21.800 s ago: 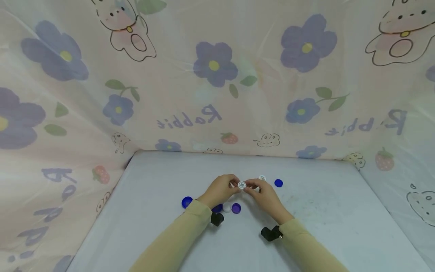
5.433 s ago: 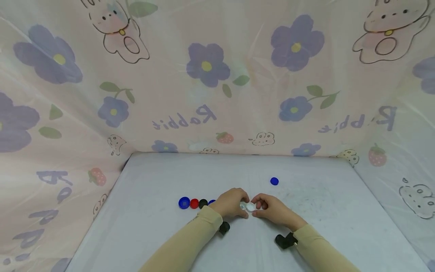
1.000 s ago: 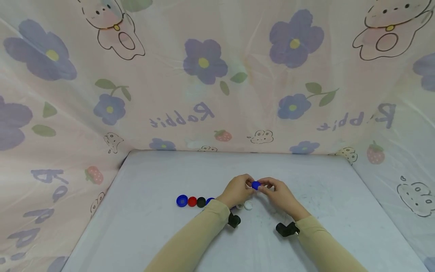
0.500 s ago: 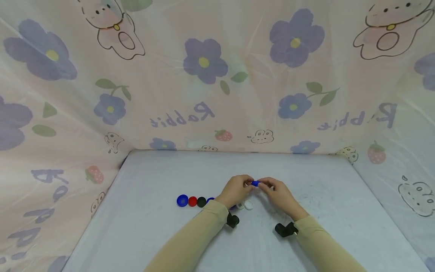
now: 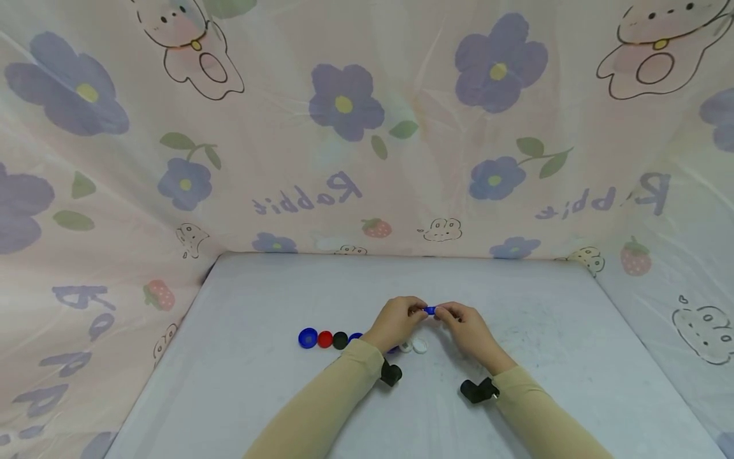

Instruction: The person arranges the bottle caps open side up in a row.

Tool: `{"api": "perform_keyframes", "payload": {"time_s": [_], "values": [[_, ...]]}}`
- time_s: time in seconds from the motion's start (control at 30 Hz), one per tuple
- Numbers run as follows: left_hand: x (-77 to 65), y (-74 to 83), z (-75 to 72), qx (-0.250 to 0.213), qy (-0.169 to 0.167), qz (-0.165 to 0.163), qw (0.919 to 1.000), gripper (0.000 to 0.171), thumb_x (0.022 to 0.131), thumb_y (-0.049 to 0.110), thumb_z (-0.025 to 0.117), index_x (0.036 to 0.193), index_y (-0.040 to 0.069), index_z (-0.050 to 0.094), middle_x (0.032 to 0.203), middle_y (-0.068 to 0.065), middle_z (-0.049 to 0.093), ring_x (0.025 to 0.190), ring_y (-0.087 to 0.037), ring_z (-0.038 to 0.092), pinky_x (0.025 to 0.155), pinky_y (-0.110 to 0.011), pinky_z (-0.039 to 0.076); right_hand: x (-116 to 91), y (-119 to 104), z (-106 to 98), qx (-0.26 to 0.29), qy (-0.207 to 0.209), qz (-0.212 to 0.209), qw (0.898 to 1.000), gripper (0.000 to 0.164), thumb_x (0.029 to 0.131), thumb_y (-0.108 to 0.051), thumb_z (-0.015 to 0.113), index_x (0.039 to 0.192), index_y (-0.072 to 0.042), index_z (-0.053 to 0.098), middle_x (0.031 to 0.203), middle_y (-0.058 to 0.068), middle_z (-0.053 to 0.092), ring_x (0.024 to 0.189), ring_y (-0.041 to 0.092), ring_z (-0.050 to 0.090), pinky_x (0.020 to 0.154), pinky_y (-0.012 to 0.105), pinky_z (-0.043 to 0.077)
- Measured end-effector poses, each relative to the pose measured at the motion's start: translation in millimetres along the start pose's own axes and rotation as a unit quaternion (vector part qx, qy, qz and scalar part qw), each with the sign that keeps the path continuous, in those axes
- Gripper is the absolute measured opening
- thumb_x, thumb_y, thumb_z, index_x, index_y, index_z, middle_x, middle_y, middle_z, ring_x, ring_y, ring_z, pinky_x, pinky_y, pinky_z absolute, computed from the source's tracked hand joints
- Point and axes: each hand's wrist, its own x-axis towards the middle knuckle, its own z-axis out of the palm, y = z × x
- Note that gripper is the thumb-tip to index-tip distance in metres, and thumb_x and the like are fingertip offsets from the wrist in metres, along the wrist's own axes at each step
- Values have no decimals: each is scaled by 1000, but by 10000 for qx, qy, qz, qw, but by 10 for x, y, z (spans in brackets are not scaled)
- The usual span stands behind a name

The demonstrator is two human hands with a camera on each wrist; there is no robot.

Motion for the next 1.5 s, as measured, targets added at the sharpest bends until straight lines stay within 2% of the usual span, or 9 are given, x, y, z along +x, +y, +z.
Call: {"api": "perform_keyframes", "payload": {"time_s": [0.2, 0.43, 0.77, 1.1, 1.5], "values": [[2, -21, 7, 4, 10, -49, 10000, 21, 96, 26, 62, 112, 15, 70, 92, 11, 63, 82, -4, 55, 76, -24, 47, -23, -17, -5, -65, 34, 76, 9999, 38, 99, -43, 50, 104, -12, 71, 95, 1, 69, 85, 21, 56, 71, 35, 44], [2, -1, 6, -93, -13, -114, 9999, 22, 97, 29, 60, 111, 14, 69, 90, 12, 63, 82, -2, 56, 76, -23, 48, -30, -7, -22, -32, 88, -4, 10000, 35, 101, -39, 49, 106, -12, 70, 96, 2, 69, 90, 22, 58, 77, 37, 46], [1, 13, 14, -234, 8, -90, 9997, 23, 98, 30, 59, 110, 12, 69, 87, 13, 62, 79, -2, 56, 74, -23, 47, -25, -10, -19, 99, 199, -134, 9997, 35, 100, -38, 51, 108, -9, 68, 94, 9, 68, 83, 24, 60, 67, 32, 47], [-9, 50, -11, -687, 14, -338, 9971, 21, 97, 32, 60, 106, 15, 69, 89, 11, 65, 84, -3, 60, 76, -25, 50, -49, -48, -25, 448, 212, -323, 9982, 25, 100, -28, 54, 115, -10, 65, 98, 11, 68, 85, 28, 63, 68, 29, 50], [2, 28, -8, -815, 89, -283, 9962, 21, 97, 31, 60, 107, 15, 68, 88, 12, 65, 82, -2, 60, 74, -25, 50, -58, -82, -20, 375, 148, -554, 9976, 24, 98, -15, 59, 122, -12, 61, 99, 14, 67, 85, 29, 64, 68, 28, 51]]}}
